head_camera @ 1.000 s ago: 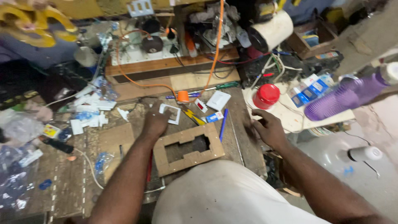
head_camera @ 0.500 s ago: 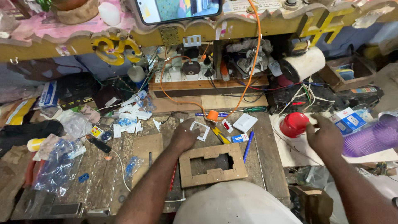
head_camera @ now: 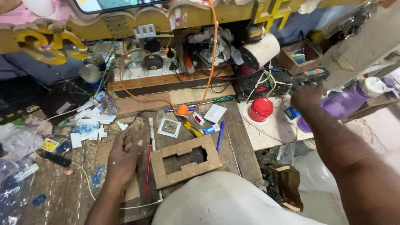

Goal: The person places a white plastic switch plate onto a wooden board, then uses a yellow utility knife to trim the plate. They mark the board with a blue pen, remove the plate, and open a small box to retrieve another component. The person continues to handle the switch plate and box contents on the workbench.

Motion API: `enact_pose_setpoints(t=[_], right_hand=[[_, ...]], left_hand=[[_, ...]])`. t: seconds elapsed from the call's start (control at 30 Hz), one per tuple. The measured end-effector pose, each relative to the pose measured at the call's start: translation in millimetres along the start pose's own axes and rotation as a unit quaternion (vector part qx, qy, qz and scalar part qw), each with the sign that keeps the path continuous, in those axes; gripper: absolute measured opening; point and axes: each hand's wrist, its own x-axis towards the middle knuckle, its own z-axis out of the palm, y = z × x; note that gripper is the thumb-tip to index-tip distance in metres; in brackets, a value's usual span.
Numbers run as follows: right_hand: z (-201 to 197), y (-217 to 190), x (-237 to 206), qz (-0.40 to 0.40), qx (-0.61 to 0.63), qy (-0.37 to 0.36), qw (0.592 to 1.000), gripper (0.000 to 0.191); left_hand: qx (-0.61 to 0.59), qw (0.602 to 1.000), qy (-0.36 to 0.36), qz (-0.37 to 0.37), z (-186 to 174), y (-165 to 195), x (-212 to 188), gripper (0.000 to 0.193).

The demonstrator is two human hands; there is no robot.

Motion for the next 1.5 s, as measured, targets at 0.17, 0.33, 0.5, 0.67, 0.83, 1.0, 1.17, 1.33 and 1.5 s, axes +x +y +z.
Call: enact_pose_setpoints(t=[0.17, 0.33, 0.5, 0.67, 0.83, 1.0, 1.17, 1.33, 1.5], right_hand=[[-21.9, -2.8, -2.4, 0.056, 0.019, -0.087, 0.995, 0.044], [-24.0, -4.6, -11.1, 0.065, 0.069, -0.126, 0.988, 0.061], [-16.3, -11.2, -9.1, 0.080, 0.065, -0.077, 0.992, 0.075], [0.1, -9.1, -15.1, 0.072, 0.114, 0.044, 0.990, 0.076], [7.1, -7.5, -55.9, 0.054, 0.190, 0.139, 0.970, 0.080], [-7.9, -50.0, -122.2, -0.126, 0.431, 0.239, 0.861, 0.079], [-23.4, -123.9, -175.3, -0.328, 0.503, 0.157, 0.784, 0.086], [-33.3, -161.0, -193.7, -0.395, 0.460, 0.154, 0.780, 0.085], [-36.7, -187.9, -200.5, -0.417, 0.457, 0.154, 0.770, 0.087]], left_hand=[[-0.073, 0.996, 0.017, -0.046, -32.5, -17.6, -19.8, 0.064], [-0.095, 0.995, 0.016, -0.025, -47.2, -29.7, -32.9, 0.060], [-0.075, 0.996, 0.032, -0.020, -49.2, -28.4, -36.1, 0.054], [-0.137, 0.990, 0.043, -0.007, -47.7, -17.1, -42.4, 0.045], [-0.146, 0.986, 0.080, 0.000, -29.1, 15.4, -50.1, 0.037], [0.023, 0.992, 0.050, 0.115, 6.2, 69.0, -71.2, 0.030], [0.107, 0.961, -0.109, 0.233, 42.8, 106.3, -100.1, 0.060], [0.096, 0.961, -0.140, 0.218, 44.5, 97.5, -107.2, 0.047], [0.111, 0.968, -0.083, 0.212, 23.1, 71.6, -104.3, 0.028]])
